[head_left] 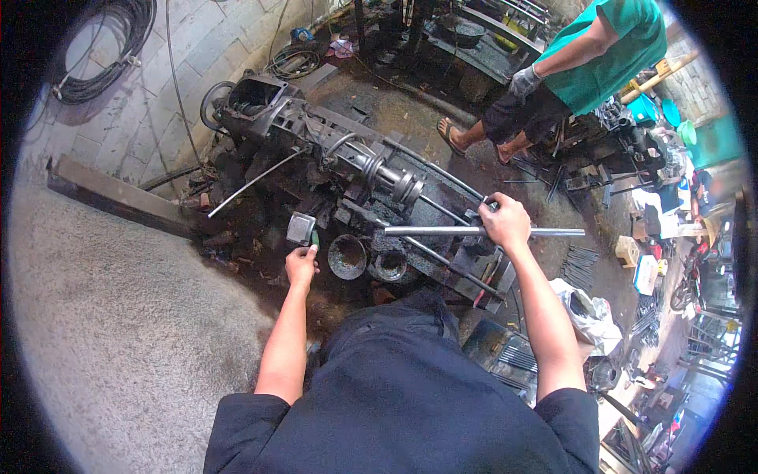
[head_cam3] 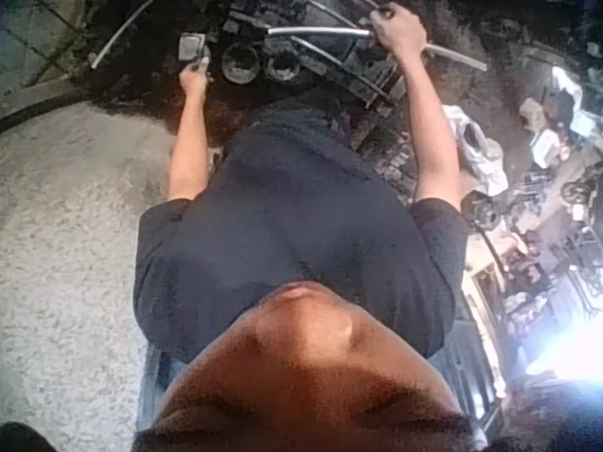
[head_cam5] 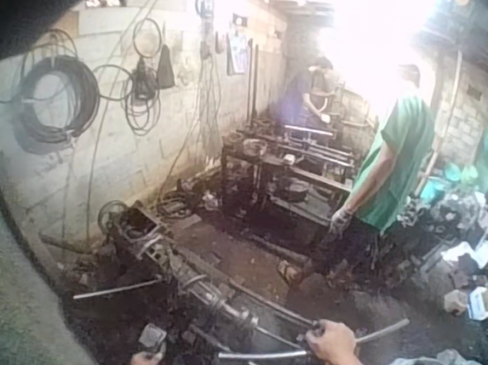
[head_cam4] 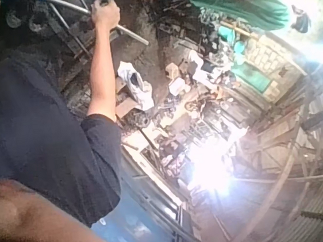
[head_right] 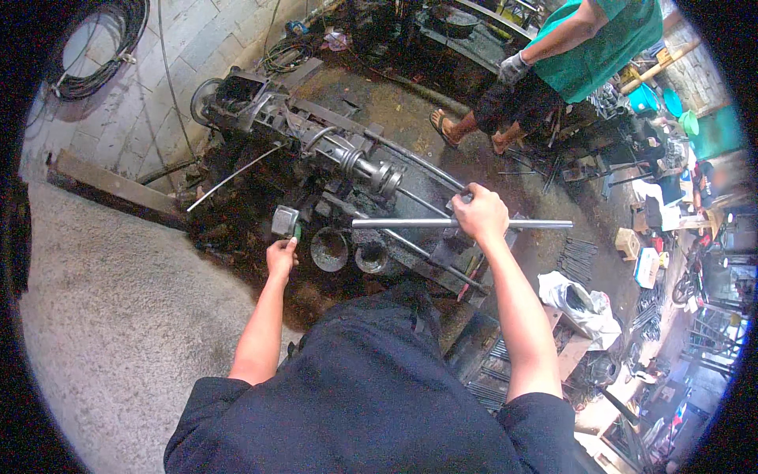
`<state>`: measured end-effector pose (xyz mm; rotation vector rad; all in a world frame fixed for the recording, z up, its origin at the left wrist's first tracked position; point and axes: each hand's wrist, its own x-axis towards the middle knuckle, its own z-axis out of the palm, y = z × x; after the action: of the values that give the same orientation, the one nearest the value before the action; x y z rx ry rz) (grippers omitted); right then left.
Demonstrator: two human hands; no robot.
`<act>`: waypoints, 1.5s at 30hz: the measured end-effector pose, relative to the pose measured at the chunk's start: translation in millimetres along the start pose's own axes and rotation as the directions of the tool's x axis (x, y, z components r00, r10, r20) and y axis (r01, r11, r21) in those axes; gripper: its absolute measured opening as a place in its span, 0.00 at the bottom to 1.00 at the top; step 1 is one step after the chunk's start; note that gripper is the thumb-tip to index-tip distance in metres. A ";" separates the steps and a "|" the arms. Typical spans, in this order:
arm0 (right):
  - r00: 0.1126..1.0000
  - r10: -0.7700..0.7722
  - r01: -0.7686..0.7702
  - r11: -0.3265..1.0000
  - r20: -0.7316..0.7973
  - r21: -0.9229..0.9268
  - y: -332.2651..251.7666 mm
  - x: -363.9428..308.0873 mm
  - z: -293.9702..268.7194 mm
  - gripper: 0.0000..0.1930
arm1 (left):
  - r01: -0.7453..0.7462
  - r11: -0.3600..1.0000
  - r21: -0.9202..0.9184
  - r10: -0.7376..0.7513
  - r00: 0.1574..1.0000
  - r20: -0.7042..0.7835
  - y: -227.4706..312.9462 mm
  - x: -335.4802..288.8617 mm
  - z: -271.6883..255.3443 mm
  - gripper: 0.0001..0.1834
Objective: Operating a metal fabrication machine to bend or shape a long metal rod.
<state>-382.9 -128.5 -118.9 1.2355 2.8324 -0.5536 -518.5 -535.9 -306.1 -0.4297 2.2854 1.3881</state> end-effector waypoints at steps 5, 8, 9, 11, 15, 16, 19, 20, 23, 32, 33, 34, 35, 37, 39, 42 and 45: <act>1.000 0.007 -0.006 0.999 -0.021 0.043 2.3 -0.5 1.8 0.18 | 0.026 1.000 0.001 -0.026 0.999 -0.039 3.9 -8.0 6.1 0.18; 1.000 0.004 -0.004 0.999 0.003 0.042 2.4 1.2 -1.0 0.18 | 0.005 0.993 -0.116 -0.010 0.999 -0.041 1.6 -8.9 9.3 0.19; 1.000 -0.008 0.008 0.999 0.006 0.044 2.7 1.7 -1.0 0.18 | 0.006 0.994 -0.113 -0.011 0.999 -0.043 -1.9 -6.2 12.0 0.19; 1.000 -0.004 0.003 0.999 0.014 0.049 2.3 2.4 -2.5 0.18 | -0.068 0.998 -0.002 0.067 0.989 -0.133 -4.4 -5.5 19.2 0.22; 1.000 0.007 -0.008 0.998 0.018 0.059 4.6 2.9 -3.0 0.20 | -0.079 0.950 0.303 0.108 0.991 -0.080 5.0 -18.9 30.1 0.32; 1.000 0.013 -0.015 0.998 0.026 0.061 7.6 4.4 -1.1 0.21 | -0.083 0.932 0.353 0.127 0.986 -0.105 6.7 -25.3 34.9 0.36; 0.999 0.011 -0.013 0.998 0.031 0.064 11.0 4.2 -3.3 0.21 | -0.039 0.882 0.470 0.102 0.989 -0.110 31.9 -48.3 50.6 0.43; 0.999 0.008 -0.010 0.998 0.037 0.069 9.9 4.2 -4.3 0.21 | -0.034 0.879 0.476 0.101 0.988 -0.117 32.5 -48.7 51.7 0.42; 0.999 -0.006 0.004 0.998 0.040 0.066 6.7 2.5 -6.5 0.20 | -0.015 0.883 0.468 0.072 0.992 -0.104 34.0 -48.0 53.9 0.43; 0.998 -0.048 0.043 0.994 0.044 0.105 5.6 5.0 -6.7 0.20 | -0.067 0.805 0.589 0.101 0.995 -0.025 19.5 -33.5 48.4 0.49; 0.998 -0.048 0.043 0.994 0.044 0.099 6.2 4.9 -6.7 0.21 | -0.066 0.806 0.589 0.102 0.994 -0.028 22.4 -35.0 47.5 0.49; 0.998 -0.047 0.042 0.995 0.044 0.093 6.6 5.3 -6.9 0.23 | -0.035 0.826 0.563 0.035 0.999 0.011 25.7 -36.1 46.7 0.49; 0.998 -0.045 0.040 0.995 0.044 0.096 7.2 4.9 -7.5 0.23 | -0.003 0.841 0.540 -0.032 0.998 0.055 36.1 -42.0 45.4 0.49; 0.997 -0.004 -0.002 0.997 0.074 0.081 9.6 4.6 -9.3 0.24 | 0.030 0.854 0.519 -0.105 0.988 0.117 43.9 -44.2 43.5 0.49; 0.999 -0.018 0.013 0.994 0.045 0.107 5.7 3.1 -9.3 0.23 | -0.037 0.787 0.616 -0.019 0.996 0.085 24.0 -36.6 35.3 0.51; 0.997 -0.005 -0.003 0.994 0.072 0.105 5.7 1.5 -9.9 0.23 | -0.066 0.796 0.602 -0.003 0.994 0.114 19.6 -31.3 37.4 0.53; 0.999 -0.001 -0.002 0.996 0.033 0.086 8.8 3.7 -6.1 0.23 | -0.065 0.800 0.596 0.000 0.994 0.108 21.7 -36.0 41.8 0.53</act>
<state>-378.3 -118.4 -116.5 1.2270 2.8089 -0.6959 -489.5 -487.4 -288.3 -0.1045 2.4862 0.6036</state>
